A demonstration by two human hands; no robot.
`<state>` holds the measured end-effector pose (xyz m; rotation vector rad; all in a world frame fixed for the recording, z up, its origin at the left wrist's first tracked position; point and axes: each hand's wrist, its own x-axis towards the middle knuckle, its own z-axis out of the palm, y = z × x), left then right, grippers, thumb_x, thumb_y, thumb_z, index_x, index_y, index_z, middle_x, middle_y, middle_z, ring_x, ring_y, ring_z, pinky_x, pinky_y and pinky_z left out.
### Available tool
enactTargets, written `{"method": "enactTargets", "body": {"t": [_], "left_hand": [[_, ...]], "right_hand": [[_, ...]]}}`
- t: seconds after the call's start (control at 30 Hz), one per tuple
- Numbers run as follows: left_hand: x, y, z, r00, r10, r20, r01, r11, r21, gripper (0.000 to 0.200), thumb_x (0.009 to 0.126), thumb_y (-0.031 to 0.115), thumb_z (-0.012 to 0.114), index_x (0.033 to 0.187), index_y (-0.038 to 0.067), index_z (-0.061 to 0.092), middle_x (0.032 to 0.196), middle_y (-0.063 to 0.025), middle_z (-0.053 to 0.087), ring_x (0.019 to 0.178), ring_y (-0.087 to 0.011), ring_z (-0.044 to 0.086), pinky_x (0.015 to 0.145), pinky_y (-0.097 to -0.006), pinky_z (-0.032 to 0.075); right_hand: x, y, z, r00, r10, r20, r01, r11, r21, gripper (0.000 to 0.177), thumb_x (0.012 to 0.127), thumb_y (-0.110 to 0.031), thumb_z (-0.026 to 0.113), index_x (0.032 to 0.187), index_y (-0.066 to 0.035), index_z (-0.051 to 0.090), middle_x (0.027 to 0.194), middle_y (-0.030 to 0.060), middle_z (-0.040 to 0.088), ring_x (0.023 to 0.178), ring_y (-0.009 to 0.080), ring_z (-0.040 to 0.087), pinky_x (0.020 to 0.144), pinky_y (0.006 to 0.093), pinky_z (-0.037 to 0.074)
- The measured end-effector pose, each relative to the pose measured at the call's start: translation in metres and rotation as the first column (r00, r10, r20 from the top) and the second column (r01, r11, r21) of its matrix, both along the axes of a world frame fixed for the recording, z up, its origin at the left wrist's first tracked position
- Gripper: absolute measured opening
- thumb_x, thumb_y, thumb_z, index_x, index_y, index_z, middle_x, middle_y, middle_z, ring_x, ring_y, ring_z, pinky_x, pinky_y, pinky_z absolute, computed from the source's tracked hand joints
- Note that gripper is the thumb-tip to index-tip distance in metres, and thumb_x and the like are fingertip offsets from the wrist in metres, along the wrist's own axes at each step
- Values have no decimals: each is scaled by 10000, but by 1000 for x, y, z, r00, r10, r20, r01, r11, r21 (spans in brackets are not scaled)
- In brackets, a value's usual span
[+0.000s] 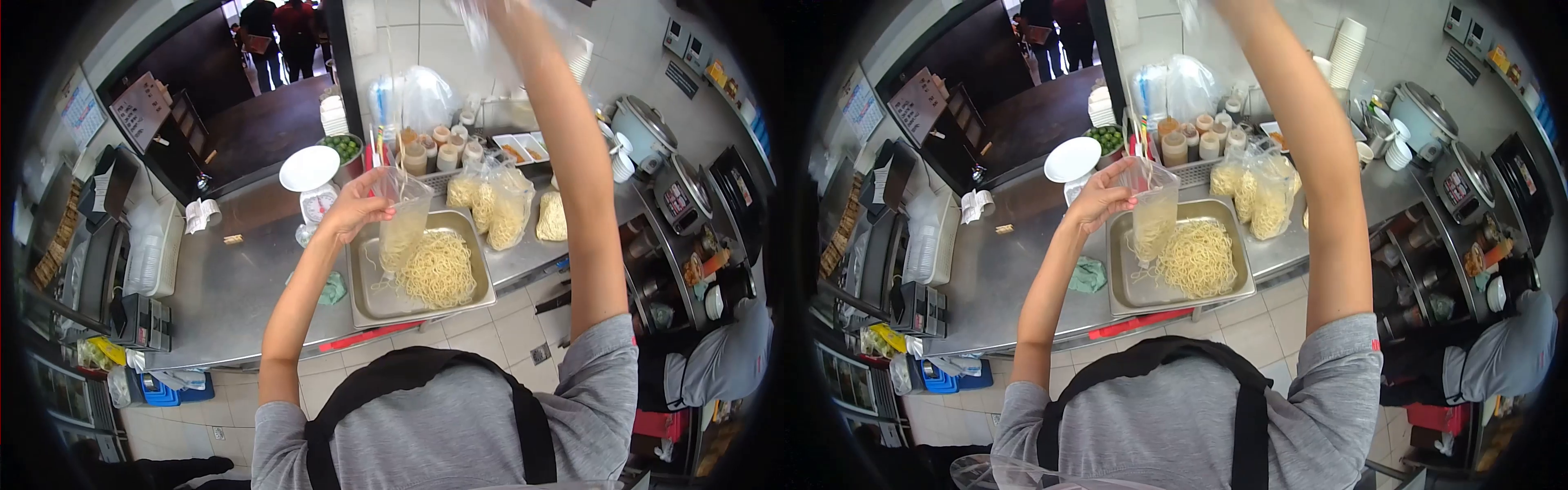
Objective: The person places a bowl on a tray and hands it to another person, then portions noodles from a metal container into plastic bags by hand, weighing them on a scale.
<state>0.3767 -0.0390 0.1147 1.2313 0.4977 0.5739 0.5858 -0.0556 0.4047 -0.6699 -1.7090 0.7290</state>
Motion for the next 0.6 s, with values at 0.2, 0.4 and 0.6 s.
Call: {"method": "enactTargets", "body": {"t": [0.2, 0.4, 0.6], "left_hand": [[-6, 0, 21, 1000, -2, 11, 2, 1000, 1, 737, 762, -73, 616, 1395, -35, 240, 1056, -138, 578, 713, -137, 624, 635, -247, 543], [-17, 0, 36, 998, 55, -37, -52, 995, 89, 700, 759, -87, 566, 1391, -26, 271, 1211, -129, 517, 746, -115, 623, 651, -227, 537], [-26, -1, 44, 999, 51, -17, -47, 983, 179, 709, 733, -96, 553, 1390, 6, 308, 1284, -101, 487, 711, -105, 616, 647, -232, 525]], "right_hand": [[-19, -37, -121, 883, -34, 469, 214, 917, -337, 213, 714, -133, 714, 900, -50, 653, 780, 68, 666, 739, 131, 650, 689, 298, 526], [-29, -23, -188, 386, -281, 879, 265, 946, 186, 325, 686, -129, 706, 1010, -131, 687, 872, 48, 689, 761, 140, 632, 707, 302, 517], [-29, -33, -185, 645, -263, 717, 356, 934, 23, 634, 692, -229, 720, 1274, -106, 501, 1100, 160, 615, 931, 284, 614, 799, 343, 491]]}}
